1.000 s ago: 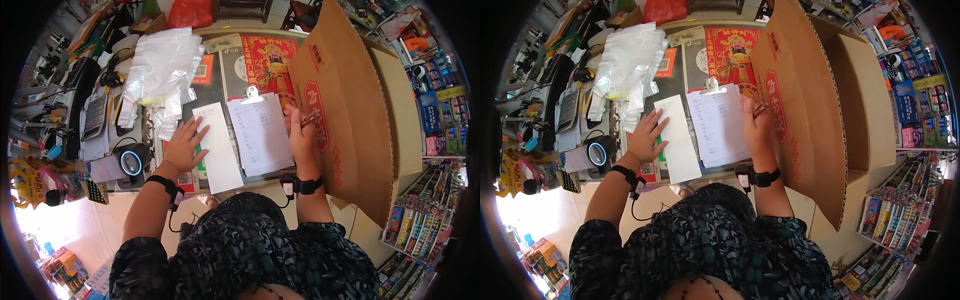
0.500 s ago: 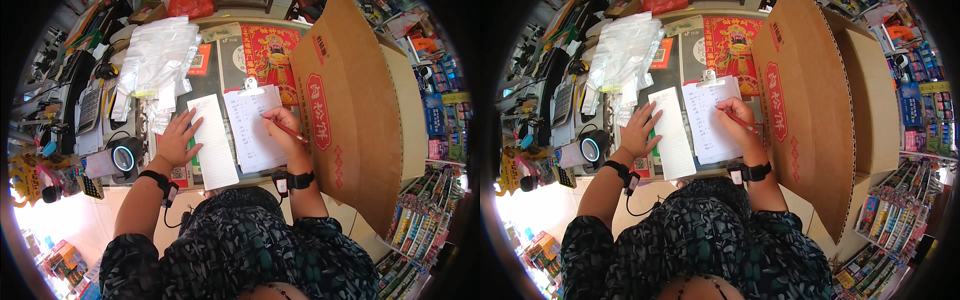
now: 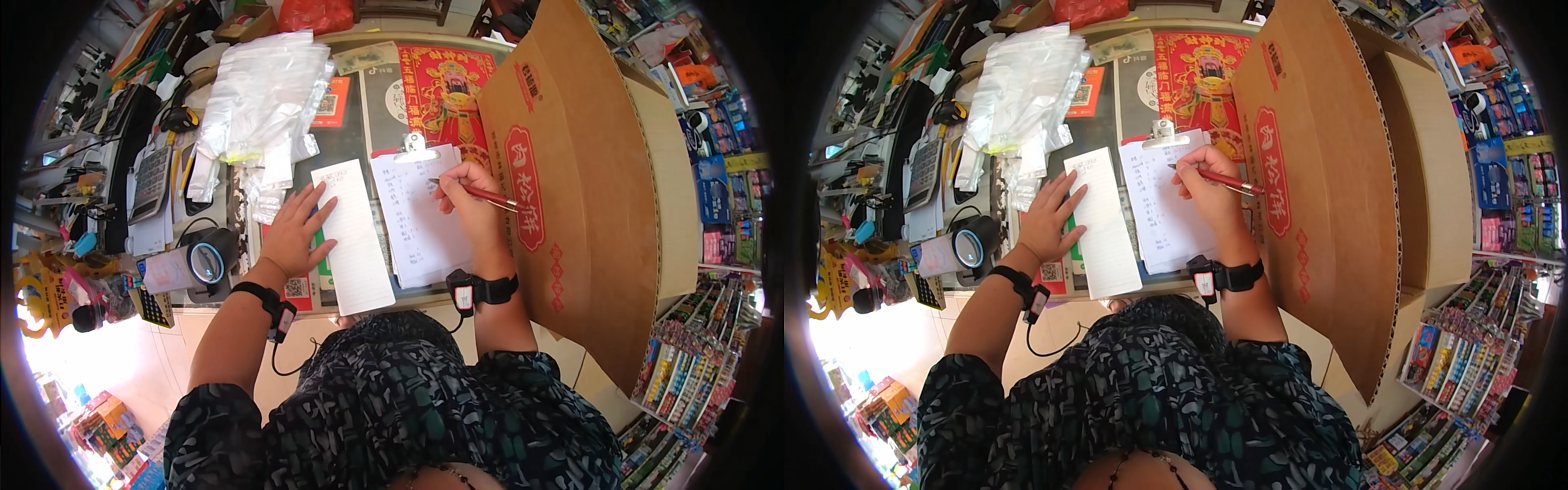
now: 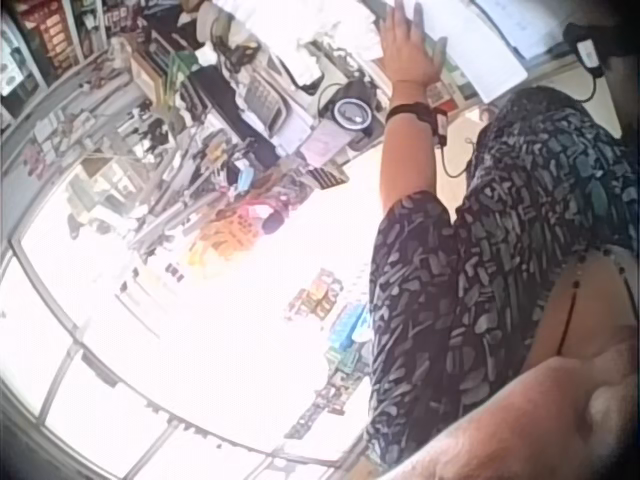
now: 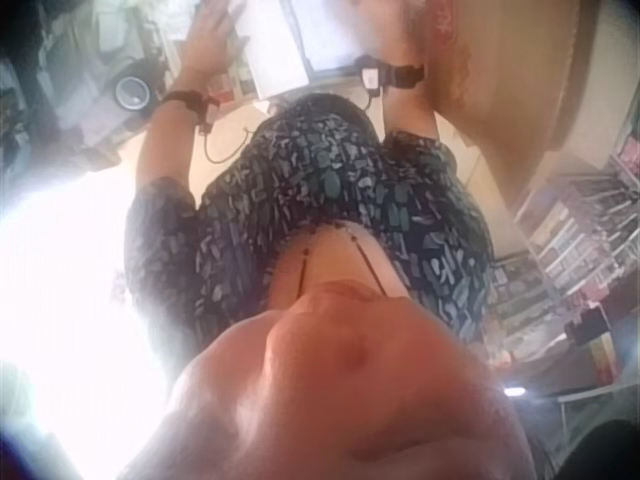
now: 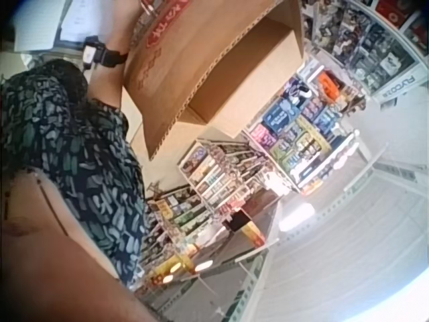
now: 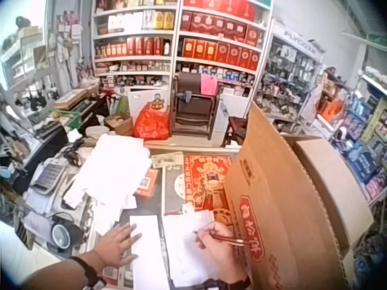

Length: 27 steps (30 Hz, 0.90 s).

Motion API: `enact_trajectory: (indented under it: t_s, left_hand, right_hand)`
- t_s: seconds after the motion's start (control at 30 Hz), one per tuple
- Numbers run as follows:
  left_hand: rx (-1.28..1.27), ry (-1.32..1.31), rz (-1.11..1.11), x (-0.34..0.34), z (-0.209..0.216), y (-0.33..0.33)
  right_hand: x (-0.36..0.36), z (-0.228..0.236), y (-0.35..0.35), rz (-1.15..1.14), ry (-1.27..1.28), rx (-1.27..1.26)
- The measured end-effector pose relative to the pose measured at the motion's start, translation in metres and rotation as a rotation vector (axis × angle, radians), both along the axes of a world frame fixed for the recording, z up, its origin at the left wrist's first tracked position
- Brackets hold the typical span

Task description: Sort and unpack boxes of snacks and bread, then update an inventory list on a clipboard.

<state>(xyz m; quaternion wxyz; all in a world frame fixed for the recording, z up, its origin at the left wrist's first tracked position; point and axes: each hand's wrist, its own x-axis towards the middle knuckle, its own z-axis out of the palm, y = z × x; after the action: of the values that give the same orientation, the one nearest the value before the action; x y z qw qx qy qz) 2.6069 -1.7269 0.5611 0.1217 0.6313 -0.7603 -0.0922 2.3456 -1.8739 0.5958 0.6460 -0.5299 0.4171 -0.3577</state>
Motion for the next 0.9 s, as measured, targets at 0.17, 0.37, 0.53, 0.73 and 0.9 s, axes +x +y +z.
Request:
enact_trajectory:
  t_s: [0.17, 0.37, 0.53, 0.73, 0.9]
  left_hand:
    - [0.011, 0.002, 0.003, -0.001, 0.002, -0.001]
    - [0.001, 0.009, -0.001, 0.000, 0.001, -0.002]
    - [-0.020, 0.013, 0.002, 0.001, 0.001, -0.001]
    - [-0.016, 0.033, 0.005, 0.003, 0.001, 0.000]
    - [-0.028, 0.071, -0.004, 0.002, 0.000, -0.001]
  right_hand:
    - [0.013, -0.011, -0.013, 0.004, -0.014, -0.066]
    - [0.020, -0.065, -0.027, 0.031, 0.048, -0.125]
    - [0.026, -0.071, -0.023, -0.005, 0.148, -0.204]
    - [0.029, -0.065, -0.020, 0.011, 0.247, -0.258]
    - [0.027, -0.070, -0.020, -0.092, 0.220, -0.394]
